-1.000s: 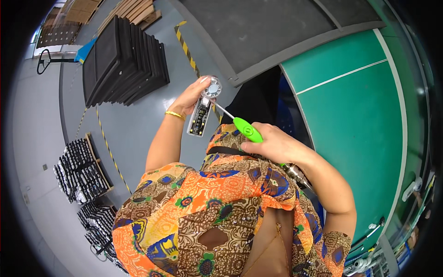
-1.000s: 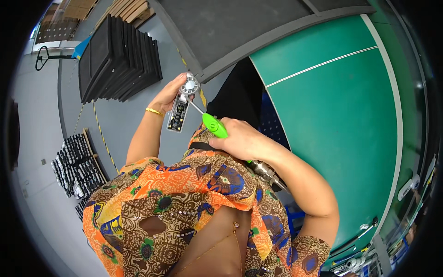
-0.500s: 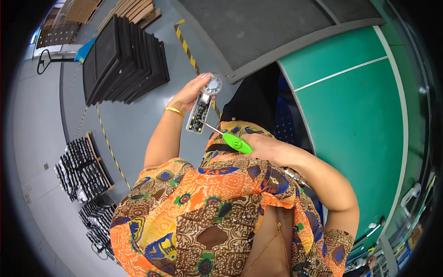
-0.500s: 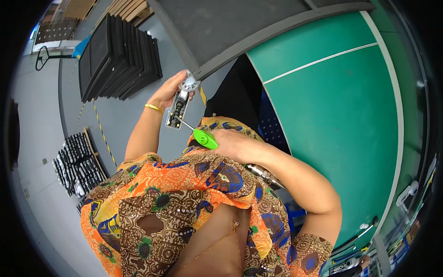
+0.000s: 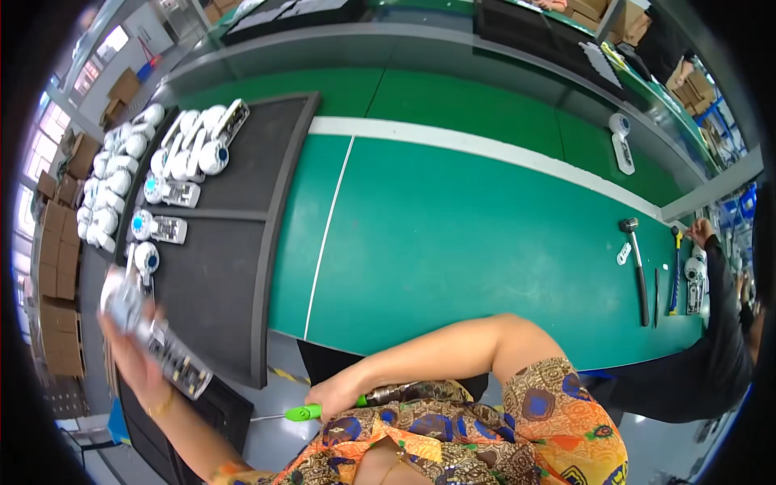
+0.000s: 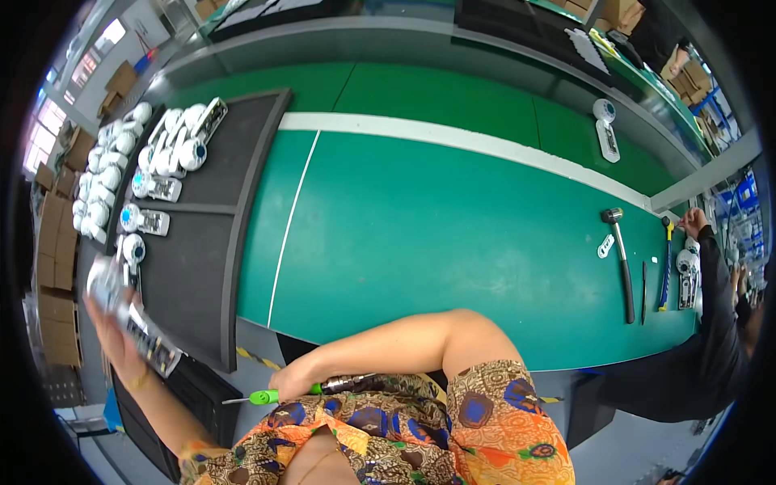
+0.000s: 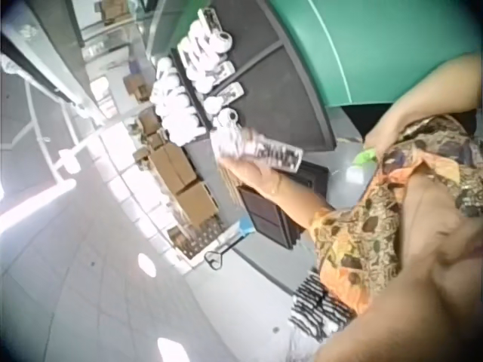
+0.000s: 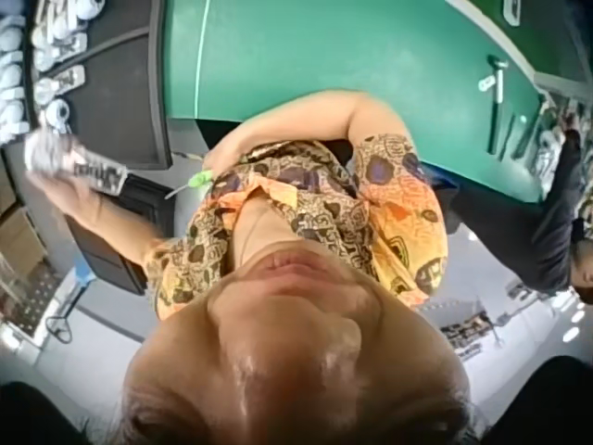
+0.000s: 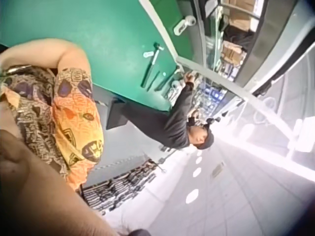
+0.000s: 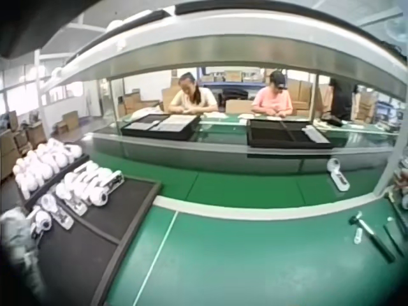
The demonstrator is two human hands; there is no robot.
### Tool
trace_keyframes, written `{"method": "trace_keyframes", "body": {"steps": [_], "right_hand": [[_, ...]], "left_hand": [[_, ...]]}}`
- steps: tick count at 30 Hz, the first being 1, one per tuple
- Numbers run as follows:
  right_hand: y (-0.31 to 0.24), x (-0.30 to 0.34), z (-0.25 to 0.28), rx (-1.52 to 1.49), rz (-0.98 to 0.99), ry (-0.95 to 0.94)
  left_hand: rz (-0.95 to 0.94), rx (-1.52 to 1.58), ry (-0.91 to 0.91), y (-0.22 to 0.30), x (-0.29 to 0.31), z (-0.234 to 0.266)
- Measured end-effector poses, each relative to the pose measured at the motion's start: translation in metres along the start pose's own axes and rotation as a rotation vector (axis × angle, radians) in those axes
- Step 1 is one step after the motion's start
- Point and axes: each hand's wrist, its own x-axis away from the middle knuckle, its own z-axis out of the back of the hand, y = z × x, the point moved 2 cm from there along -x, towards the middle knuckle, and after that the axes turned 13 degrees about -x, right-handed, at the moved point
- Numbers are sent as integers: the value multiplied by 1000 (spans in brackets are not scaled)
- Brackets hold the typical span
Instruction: Picking up components from a workstation, placing them onto trays, and using an air duster gun to clean them.
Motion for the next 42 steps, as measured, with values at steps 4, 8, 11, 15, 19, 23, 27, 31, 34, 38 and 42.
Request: {"method": "trace_keyframes", "body": {"steps": [4,8,11,15,19,23,27,31,34,38,42], "right_hand": [[-7,6,4,6,17,43],[-4,-20,9,87,36,-97],[26,-28,20,140,97,-141],[33,-19,15,36,93,-122],[31,-20,19,21,126,-133],[36,-19,26,-2,179,-90],[39,-24,26,-21,238,-14],[0,-18,23,11,177,15],[-21,-2,21,52,84,-11],[-35,10,18,127,39,82],[-23,8,19,131,77,130]], "left_hand": [[114,100,-455,-16,-90,-170],[-152,-85,-659,-39,-145,-327],[-264,-111,-466,-72,-164,-441],[-441,-297,-343,-93,-156,-485],[-542,-672,-305,-127,-175,-463],[-970,-1059,-18,-112,-212,-348],[-612,-1492,130,-115,-237,-189],[-479,-1589,189,-139,-228,-91],[-538,-1542,166,-149,-221,-92],[-415,-1374,113,-146,-215,-109],[-385,-1192,147,-126,-206,-89]]}}
